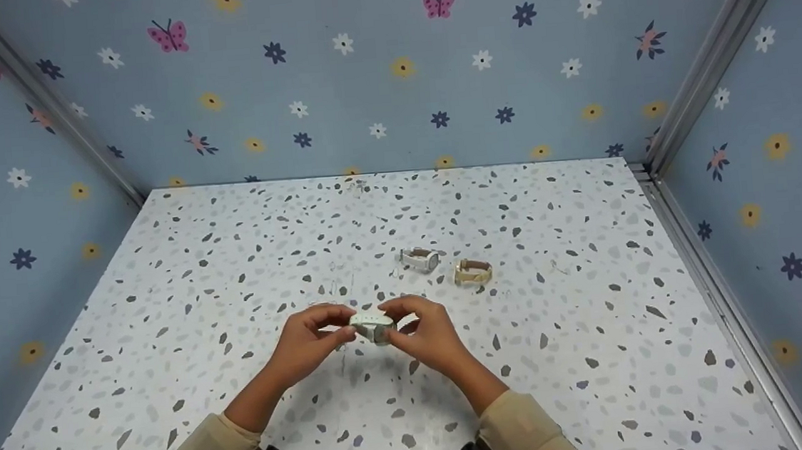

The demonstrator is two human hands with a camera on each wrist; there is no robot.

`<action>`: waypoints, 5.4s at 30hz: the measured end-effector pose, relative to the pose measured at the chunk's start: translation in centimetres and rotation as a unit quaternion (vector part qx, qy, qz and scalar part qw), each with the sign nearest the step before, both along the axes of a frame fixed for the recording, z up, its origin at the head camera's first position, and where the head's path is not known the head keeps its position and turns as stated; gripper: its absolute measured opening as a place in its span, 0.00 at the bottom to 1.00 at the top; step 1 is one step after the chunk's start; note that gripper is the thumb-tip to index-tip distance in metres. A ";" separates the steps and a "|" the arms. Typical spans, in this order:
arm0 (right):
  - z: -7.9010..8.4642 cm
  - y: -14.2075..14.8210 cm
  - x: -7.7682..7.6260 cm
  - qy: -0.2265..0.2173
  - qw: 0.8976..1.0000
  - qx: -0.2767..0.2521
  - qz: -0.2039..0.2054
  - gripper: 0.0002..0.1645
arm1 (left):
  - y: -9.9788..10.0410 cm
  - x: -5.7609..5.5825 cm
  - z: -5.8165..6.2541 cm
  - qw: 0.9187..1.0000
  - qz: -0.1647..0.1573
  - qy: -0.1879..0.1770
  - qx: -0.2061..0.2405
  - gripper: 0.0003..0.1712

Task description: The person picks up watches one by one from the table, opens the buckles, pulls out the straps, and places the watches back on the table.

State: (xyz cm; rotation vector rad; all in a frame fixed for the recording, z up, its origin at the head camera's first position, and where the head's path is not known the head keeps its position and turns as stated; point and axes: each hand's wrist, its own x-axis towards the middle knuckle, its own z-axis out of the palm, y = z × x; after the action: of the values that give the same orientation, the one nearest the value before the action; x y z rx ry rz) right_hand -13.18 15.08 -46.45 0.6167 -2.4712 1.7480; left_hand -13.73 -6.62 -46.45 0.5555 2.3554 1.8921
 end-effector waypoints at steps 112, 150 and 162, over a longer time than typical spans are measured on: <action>-3.1 2.1 -2.0 0.009 0.986 0.121 0.111 0.14 | 0.3 -1.2 -2.4 0.983 -0.066 0.095 -0.139 0.06; -3.5 3.2 -1.6 -0.076 0.991 0.062 0.093 0.12 | -0.5 -1.8 -2.6 0.989 -0.127 -0.070 0.026 0.13; -3.7 3.4 -1.5 -0.079 0.992 0.047 0.089 0.12 | -0.5 -1.9 -2.3 0.997 -0.067 -0.039 0.031 0.15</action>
State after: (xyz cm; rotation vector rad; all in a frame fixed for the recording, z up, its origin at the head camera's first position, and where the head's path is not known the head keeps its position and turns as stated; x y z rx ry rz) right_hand -14.71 18.48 -50.16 0.7568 -2.6951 1.8147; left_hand -15.62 -7.13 -48.70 0.6159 2.1615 1.8967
